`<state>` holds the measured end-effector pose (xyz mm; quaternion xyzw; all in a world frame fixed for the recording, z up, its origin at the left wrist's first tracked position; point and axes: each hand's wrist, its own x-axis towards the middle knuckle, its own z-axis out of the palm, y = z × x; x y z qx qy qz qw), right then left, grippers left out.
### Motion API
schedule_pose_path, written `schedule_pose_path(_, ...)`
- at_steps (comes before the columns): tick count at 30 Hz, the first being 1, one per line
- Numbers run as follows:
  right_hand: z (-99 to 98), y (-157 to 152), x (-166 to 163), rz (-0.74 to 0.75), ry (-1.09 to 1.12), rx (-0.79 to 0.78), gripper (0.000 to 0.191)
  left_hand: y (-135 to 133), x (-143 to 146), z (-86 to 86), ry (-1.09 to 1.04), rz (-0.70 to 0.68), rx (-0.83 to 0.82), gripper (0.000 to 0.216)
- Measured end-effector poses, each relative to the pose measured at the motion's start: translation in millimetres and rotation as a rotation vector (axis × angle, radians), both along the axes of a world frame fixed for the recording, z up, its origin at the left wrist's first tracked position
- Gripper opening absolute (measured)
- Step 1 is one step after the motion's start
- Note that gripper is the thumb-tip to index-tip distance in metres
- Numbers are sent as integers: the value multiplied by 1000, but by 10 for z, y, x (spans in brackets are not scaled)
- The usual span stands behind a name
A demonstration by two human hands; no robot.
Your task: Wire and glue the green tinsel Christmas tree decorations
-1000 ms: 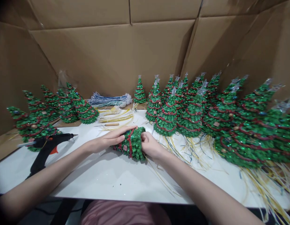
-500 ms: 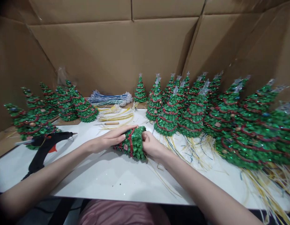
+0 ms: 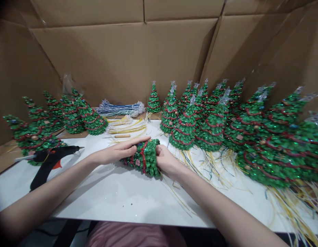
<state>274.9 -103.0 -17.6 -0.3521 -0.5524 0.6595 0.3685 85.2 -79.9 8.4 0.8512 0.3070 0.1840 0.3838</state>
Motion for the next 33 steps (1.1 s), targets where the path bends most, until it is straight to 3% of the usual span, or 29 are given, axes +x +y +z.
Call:
schedule_pose_path(9,-16,8,8,5,15,37,25,73,64,97,41,-43,25,51)
schedule_pose_path(22,-93,40,27,-66,-40,121,30,29,95,83,123,-59,91,58)
schedule_pose_path(33,-61,21,16,-31,-7,108,27,-1,111,78,143,-44,118,61)
